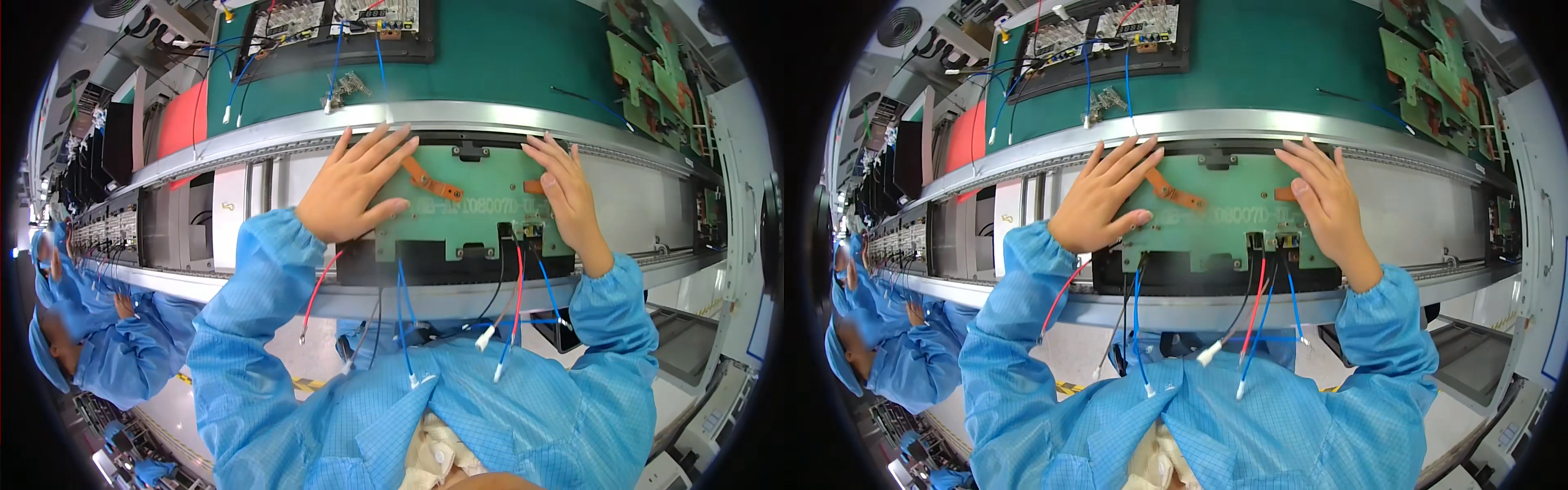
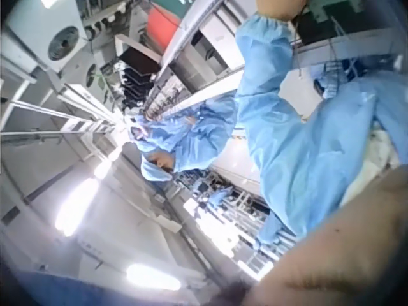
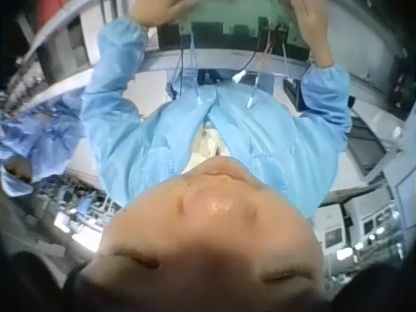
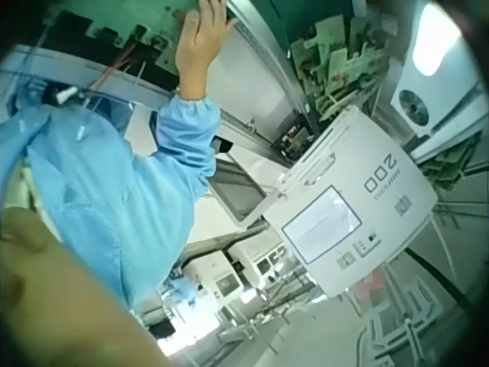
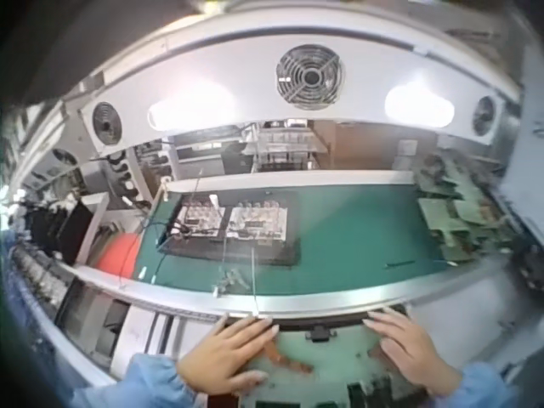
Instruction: Mounting components and connecting wires to printed circuit boards on an electronics assembly line.
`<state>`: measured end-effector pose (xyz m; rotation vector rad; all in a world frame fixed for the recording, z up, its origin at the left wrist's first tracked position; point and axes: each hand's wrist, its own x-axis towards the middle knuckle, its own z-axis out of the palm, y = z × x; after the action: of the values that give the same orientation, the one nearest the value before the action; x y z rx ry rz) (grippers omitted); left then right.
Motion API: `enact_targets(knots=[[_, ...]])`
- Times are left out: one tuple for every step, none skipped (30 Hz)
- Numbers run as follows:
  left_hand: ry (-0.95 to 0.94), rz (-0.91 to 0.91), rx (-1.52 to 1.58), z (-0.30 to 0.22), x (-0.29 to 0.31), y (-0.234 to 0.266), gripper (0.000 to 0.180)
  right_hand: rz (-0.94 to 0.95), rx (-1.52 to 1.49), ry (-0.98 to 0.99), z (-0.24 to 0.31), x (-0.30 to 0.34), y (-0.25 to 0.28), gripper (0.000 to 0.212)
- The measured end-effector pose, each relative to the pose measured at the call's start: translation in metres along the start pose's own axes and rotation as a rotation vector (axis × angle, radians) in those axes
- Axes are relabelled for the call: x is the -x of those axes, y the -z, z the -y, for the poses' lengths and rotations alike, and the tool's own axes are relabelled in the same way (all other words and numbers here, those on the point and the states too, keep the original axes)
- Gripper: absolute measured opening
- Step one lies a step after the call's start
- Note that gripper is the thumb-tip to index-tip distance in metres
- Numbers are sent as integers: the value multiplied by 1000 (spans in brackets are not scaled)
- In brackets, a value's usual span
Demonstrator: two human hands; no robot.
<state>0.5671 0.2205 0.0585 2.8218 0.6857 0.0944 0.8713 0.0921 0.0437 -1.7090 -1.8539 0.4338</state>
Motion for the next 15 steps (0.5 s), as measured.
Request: enact_targets(knots=[[-25, -18, 60, -4, 7, 2, 71, -3, 5, 3, 3, 8, 2, 42], [-51, -34, 120, -8, 14, 4, 71, -9, -104, -3, 4, 13, 5, 42], [-79, -66, 200, -10, 19, 5, 68, -18, -208, -11, 6, 21, 9, 42], [-84, -71, 199, -13, 25, 8, 68, -22, -203, -10, 7, 29, 8, 42], [-62, -58, 254, -16, 32, 11, 67, -87, -264, 0, 8, 37, 7, 42], [-42, -45, 309, -21, 37, 13, 66, -153, -324, 10, 10, 46, 9, 41], [-13, -66, 254, -29, 43, 16, 62, -156, -318, 9, 12, 55, 15, 41], [-18, -68, 255, -38, 47, 18, 62, -186, -332, 18, 15, 65, 23, 40], [-4, -108, 255, -46, 54, 17, 60, -215, -351, 29, 15, 75, 24, 39], [10, -148, 256, -53, 59, 15, 58, -216, -351, 28, 15, 86, 27, 39], [20, -124, 223, -59, 64, 15, 56, -208, -307, 35, 15, 96, 31, 37], [17, -122, 222, -62, 68, 6, 56, -203, -265, 42, 14, 109, 30, 36], [32, -106, 162, -64, 72, -3, 56, -206, -265, 40, 12, 119, 27, 36], [47, -89, 102, -66, 75, -14, 57, -256, -223, 62, 10, 128, 24, 34], [55, -86, 24, -67, 79, -26, 59, -303, -179, 86, 10, 134, 22, 34]])
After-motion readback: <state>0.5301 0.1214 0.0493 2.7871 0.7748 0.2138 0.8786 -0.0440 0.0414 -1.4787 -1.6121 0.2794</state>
